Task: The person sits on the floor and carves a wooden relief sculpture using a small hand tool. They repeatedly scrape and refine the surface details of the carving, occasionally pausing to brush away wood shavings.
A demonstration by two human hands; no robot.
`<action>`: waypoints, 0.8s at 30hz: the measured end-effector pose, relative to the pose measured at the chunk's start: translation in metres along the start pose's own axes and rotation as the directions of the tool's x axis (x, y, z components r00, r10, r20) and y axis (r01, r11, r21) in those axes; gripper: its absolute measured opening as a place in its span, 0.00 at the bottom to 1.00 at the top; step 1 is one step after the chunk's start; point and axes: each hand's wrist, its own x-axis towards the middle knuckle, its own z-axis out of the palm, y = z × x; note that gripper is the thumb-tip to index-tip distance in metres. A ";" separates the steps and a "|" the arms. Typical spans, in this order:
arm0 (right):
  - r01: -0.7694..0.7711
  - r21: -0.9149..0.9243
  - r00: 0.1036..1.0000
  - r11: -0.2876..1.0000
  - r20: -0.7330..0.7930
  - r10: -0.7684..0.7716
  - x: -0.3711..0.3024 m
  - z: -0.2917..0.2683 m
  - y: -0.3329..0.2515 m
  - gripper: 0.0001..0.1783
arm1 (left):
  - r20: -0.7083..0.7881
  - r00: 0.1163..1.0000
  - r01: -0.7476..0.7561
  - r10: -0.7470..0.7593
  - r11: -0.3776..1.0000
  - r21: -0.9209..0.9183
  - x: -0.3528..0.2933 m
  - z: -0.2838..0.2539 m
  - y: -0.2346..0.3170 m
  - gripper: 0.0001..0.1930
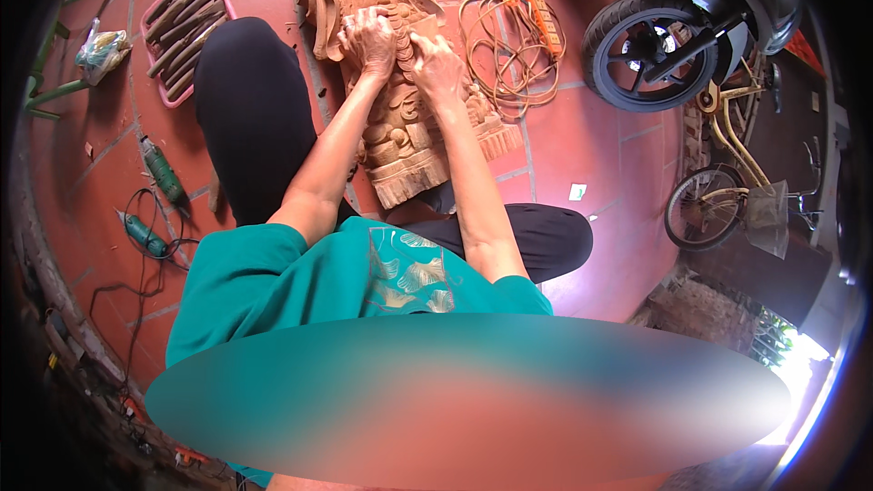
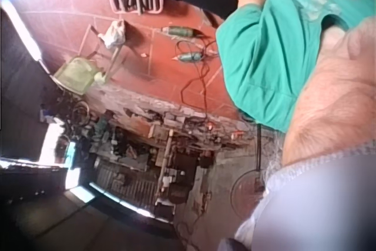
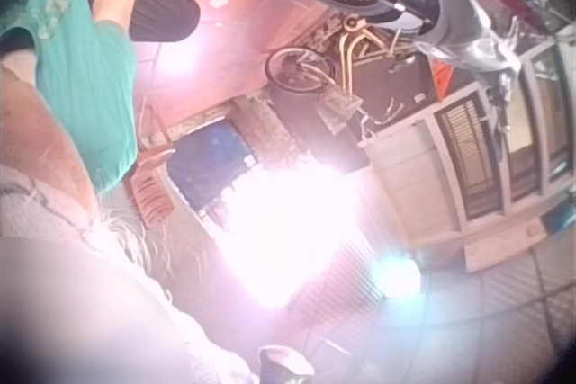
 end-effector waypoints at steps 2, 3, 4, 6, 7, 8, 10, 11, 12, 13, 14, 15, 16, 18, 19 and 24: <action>-0.023 0.037 0.999 0.999 -0.023 0.024 0.013 0.007 -0.006 0.19 | -0.007 1.000 -0.009 0.009 1.000 0.008 -0.001 0.005 -0.002 0.08; -0.033 0.061 0.999 0.998 -0.036 0.035 0.018 0.009 -0.010 0.19 | -0.012 1.000 -0.015 0.015 1.000 0.016 -0.001 0.008 -0.006 0.07; -0.072 0.039 0.997 0.997 0.015 0.071 0.019 0.006 -0.009 0.18 | -0.004 0.999 -0.032 0.032 0.998 0.053 -0.001 0.012 -0.007 0.07; -0.050 -0.002 0.998 0.999 0.029 0.050 0.015 0.007 -0.003 0.18 | 0.000 1.000 -0.025 0.025 0.999 0.037 0.000 0.013 -0.007 0.07; -0.041 -0.024 0.998 0.999 0.036 0.042 0.011 0.007 0.000 0.17 | -0.006 1.000 -0.010 0.011 0.999 0.030 -0.001 0.013 -0.008 0.07; -0.068 -0.013 0.996 0.998 0.057 0.069 0.006 0.002 0.002 0.16 | -0.008 1.000 -0.009 0.009 1.000 0.020 0.000 0.011 -0.007 0.07; -0.083 0.054 0.994 0.995 0.072 0.079 -0.006 -0.006 0.000 0.16 | -0.006 1.000 -0.002 0.002 1.000 0.004 0.002 0.007 -0.008 0.07; -0.096 0.084 0.993 0.992 0.081 0.089 -0.011 -0.011 -0.001 0.16 | 0.000 1.000 0.002 -0.002 1.000 -0.003 0.001 0.006 -0.007 0.07; -0.119 0.102 0.992 0.988 0.048 0.115 -0.013 -0.011 -0.007 0.16 | 0.004 1.000 0.007 -0.007 1.000 -0.009 0.002 0.004 -0.006 0.07; -0.134 0.110 0.990 0.985 0.054 0.129 -0.011 -0.010 -0.008 0.16 | 0.007 1.000 0.013 -0.013 1.000 -0.014 0.003 0.003 -0.005 0.07; -0.155 0.117 0.987 0.981 0.057 0.149 -0.010 -0.010 -0.008 0.16 | 0.015 1.000 0.012 -0.012 1.000 -0.026 0.002 0.003 -0.004 0.07; -0.174 0.125 0.984 0.977 0.060 0.168 -0.009 -0.009 -0.008 0.17 | 0.021 1.000 0.012 -0.011 0.999 -0.036 0.001 0.004 -0.003 0.07; -0.154 0.092 0.988 0.984 0.040 0.151 -0.004 -0.003 -0.008 0.17 | 0.027 1.000 0.012 -0.010 0.999 -0.047 0.000 0.004 -0.003 0.07; -0.135 0.073 0.991 0.988 0.022 0.134 0.011 0.002 -0.012 0.18 | 0.016 1.000 0.010 -0.010 1.000 -0.025 0.000 0.006 -0.002 0.07; -0.127 0.063 0.992 0.990 0.012 0.126 0.015 0.000 -0.014 0.18 | 0.011 1.000 0.008 -0.008 1.000 -0.014 -0.001 0.007 -0.001 0.07; -0.132 0.058 0.990 0.990 0.059 0.129 0.001 -0.003 -0.011 0.16 | 0.033 0.999 0.005 -0.006 1.000 0.003 -0.002 0.008 -0.005 0.08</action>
